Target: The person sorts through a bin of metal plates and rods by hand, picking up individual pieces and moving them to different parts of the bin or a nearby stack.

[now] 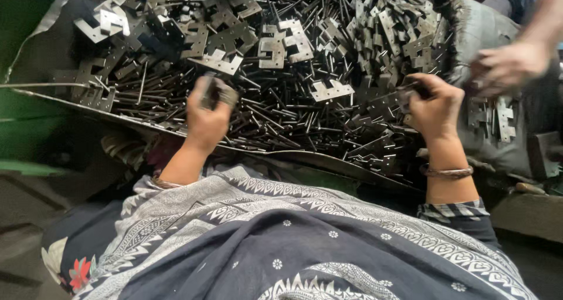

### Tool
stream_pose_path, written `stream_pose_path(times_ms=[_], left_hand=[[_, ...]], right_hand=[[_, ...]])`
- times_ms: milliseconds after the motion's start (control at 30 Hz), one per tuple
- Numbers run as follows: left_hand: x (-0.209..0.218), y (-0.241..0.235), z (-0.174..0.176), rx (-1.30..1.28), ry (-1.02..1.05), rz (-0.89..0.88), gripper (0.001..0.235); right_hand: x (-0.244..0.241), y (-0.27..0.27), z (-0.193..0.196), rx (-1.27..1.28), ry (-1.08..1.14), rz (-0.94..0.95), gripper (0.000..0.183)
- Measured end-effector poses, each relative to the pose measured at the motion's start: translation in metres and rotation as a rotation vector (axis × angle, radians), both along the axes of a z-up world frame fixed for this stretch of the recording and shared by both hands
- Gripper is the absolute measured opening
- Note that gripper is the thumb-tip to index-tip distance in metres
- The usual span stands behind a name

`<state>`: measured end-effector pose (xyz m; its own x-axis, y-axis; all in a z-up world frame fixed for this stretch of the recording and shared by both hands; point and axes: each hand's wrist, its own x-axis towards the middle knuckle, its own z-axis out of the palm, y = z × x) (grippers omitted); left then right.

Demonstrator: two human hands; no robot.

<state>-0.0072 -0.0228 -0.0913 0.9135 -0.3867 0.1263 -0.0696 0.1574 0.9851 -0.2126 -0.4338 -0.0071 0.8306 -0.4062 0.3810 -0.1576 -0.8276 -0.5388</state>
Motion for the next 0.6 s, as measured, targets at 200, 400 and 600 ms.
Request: stream_pose_path(times_ms=[200, 400, 600], left_hand=[[0.015, 0.004, -0.014, -0.763, 0.898, 0.01, 0.024], [-0.012, 0.011, 0.008, -0.565, 0.803, -0.267, 0.027], [-0.04, -0.038, 0.008, -0.742, 1.012, -0.539, 0.037]], right_hand=[[0.011, -0.023, -0.018, 0.196, 0.17, -0.052, 0.025], [-0.004, -0.003, -0.008, 0.76, 0.033, -0.162, 0.023], [0.012, 0.079, 0.003, 1.361, 0.007, -0.019, 0.036]])
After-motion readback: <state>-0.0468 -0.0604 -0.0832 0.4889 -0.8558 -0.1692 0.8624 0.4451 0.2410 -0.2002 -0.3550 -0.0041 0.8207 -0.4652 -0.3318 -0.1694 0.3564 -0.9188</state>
